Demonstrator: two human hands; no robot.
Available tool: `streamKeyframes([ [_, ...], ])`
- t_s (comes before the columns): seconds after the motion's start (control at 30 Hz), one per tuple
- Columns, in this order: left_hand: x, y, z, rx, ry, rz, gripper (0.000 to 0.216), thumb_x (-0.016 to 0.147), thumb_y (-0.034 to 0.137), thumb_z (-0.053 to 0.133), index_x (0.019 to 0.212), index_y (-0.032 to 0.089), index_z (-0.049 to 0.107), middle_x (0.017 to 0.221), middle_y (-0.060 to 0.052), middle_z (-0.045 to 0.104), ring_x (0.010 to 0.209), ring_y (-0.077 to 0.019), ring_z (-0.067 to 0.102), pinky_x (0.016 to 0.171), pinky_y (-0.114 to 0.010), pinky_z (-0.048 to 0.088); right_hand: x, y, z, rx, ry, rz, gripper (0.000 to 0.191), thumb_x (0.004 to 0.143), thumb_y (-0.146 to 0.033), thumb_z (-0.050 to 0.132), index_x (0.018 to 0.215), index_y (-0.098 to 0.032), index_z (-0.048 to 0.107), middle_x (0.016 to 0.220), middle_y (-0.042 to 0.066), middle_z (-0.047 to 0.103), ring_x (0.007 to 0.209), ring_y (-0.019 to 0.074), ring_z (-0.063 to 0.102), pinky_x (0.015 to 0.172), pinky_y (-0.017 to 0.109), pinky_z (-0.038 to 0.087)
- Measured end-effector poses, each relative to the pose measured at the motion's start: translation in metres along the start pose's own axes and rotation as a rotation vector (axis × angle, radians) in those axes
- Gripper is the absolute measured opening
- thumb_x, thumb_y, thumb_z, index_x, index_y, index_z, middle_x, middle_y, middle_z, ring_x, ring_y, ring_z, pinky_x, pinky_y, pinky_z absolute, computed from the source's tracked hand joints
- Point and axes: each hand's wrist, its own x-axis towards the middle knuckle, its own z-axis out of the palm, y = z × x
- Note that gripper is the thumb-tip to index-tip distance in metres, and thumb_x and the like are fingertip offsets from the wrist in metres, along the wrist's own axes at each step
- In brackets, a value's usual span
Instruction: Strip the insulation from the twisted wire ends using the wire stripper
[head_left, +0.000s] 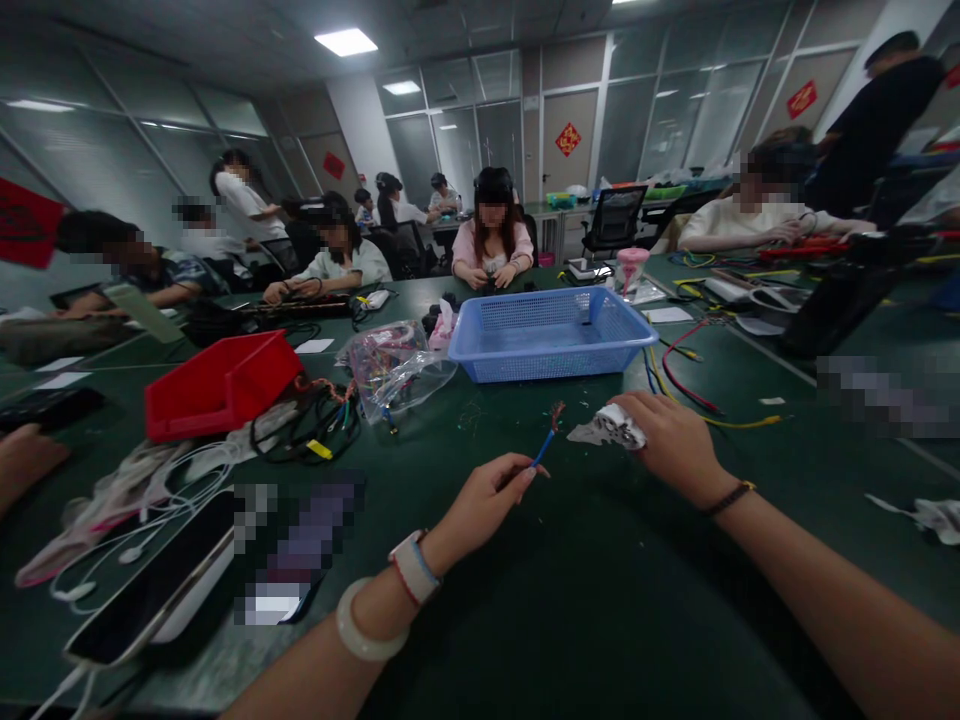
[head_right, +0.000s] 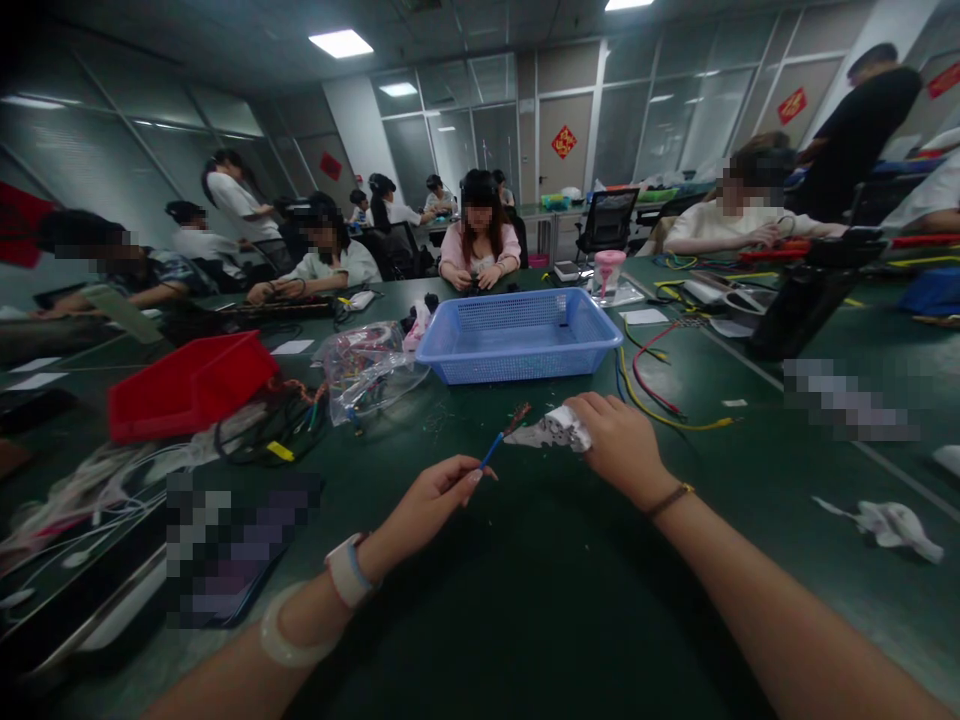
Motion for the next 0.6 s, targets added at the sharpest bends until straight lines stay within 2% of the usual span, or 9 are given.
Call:
streamKeyframes([
  [0.13, -0.002, 0.004, 0.001, 0.050, -0.039, 0.013, 0.032, 0.093, 0.041, 0.047, 0.108, 0.018, 0.064, 0.070, 0.003, 0.046, 0.063, -0.0108, 0.043, 0.057, -0.022, 0.033, 0.000, -0.002, 0.001, -0.027, -0.060, 0.054, 0.029, 0.081, -0.019, 0.051, 0.109, -0.017, 0.059, 0.108, 0.009, 0.066, 0.075, 0.0199, 0.062, 0.057, 0.029, 0.037],
  [0.23, -0.002, 0.004, 0.001, 0.082, -0.050, 0.029, 0.032, 0.093, 0.040, 0.047, 0.107, 0.018, 0.065, 0.069, 0.003, 0.047, 0.063, -0.0107, 0.044, 0.057, -0.022, 0.033, 0.000, -0.004, 0.003, -0.012, -0.103, 0.077, 0.028, 0.084, -0.019, 0.047, 0.110, -0.018, 0.058, 0.110, 0.009, 0.066, 0.072, 0.0186, 0.063, 0.055, 0.028, 0.036],
  [0.43, -0.002, 0.004, 0.000, 0.151, -0.061, 0.049, 0.032, 0.093, 0.039, 0.047, 0.108, 0.017, 0.065, 0.072, 0.001, 0.054, 0.062, -0.0107, 0.046, 0.056, -0.021, 0.035, 0.000, -0.008, 0.007, 0.067, -0.096, 0.084, 0.039, 0.081, -0.015, 0.049, 0.120, -0.019, 0.054, 0.124, 0.009, 0.060, 0.094, 0.0206, 0.063, 0.066, 0.027, 0.047],
  [0.6, -0.002, 0.008, 0.000, 0.230, -0.036, 0.112, 0.029, 0.093, 0.034, 0.048, 0.107, 0.018, 0.067, 0.090, -0.004, 0.067, 0.073, -0.0135, 0.057, 0.065, -0.023, 0.043, -0.001, -0.012, 0.009, 0.085, -0.118, 0.058, 0.058, 0.077, -0.012, 0.049, 0.133, -0.021, 0.043, 0.140, 0.007, 0.048, 0.110, 0.0237, 0.058, 0.075, 0.033, 0.053],
])
